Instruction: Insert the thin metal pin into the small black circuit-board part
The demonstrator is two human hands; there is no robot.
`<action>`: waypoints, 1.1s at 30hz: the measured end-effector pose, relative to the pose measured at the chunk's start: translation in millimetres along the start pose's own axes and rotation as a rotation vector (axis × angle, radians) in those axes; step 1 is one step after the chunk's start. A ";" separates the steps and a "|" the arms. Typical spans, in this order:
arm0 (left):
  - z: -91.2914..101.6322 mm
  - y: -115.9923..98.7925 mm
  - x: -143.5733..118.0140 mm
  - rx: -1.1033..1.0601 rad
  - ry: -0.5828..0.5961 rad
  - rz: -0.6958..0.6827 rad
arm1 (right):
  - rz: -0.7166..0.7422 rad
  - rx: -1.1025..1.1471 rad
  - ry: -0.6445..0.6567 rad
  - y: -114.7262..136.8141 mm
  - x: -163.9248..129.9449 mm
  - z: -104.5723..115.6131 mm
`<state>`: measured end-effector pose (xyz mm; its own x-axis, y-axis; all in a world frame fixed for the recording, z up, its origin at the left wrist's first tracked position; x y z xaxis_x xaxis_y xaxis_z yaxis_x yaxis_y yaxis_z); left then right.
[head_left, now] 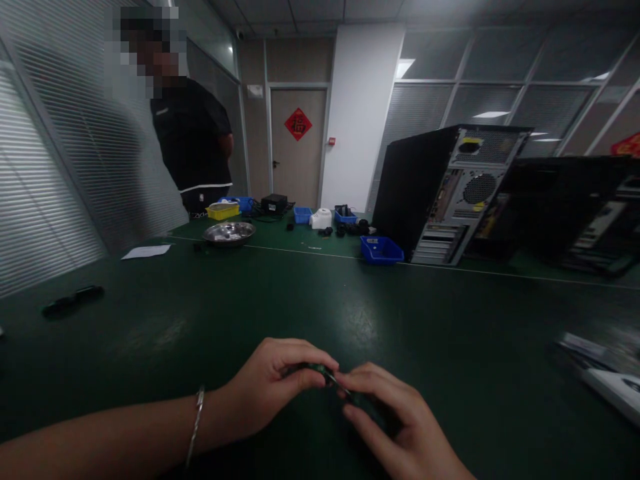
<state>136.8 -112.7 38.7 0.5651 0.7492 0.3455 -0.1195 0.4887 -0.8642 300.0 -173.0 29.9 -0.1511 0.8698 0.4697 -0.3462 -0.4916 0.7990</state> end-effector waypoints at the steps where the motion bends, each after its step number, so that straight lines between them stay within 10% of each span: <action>1: 0.7 0.3 0.0 0.013 -0.010 -0.008 | 0.003 -0.001 -0.004 -0.1 -0.3 0.1; 33: -3.2 21.2 0.3 -0.257 -0.004 0.179 | -0.045 -0.111 -0.041 1.8 -2.7 3.2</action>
<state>137.1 -103.5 19.3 0.5502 0.8152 0.1810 -0.0060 0.2206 -0.9753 302.7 -176.3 31.2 -0.0959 0.8873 0.4512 -0.4523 -0.4426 0.7743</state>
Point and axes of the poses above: each hand's wrist, its own x-axis towards the middle knuckle, its own z-axis out of the back of the hand, y = z × x, the point moved 4 cm from there along x, towards the middle knuckle, and after that the axes turned 11 degrees about -y, right-handed, at the moved point
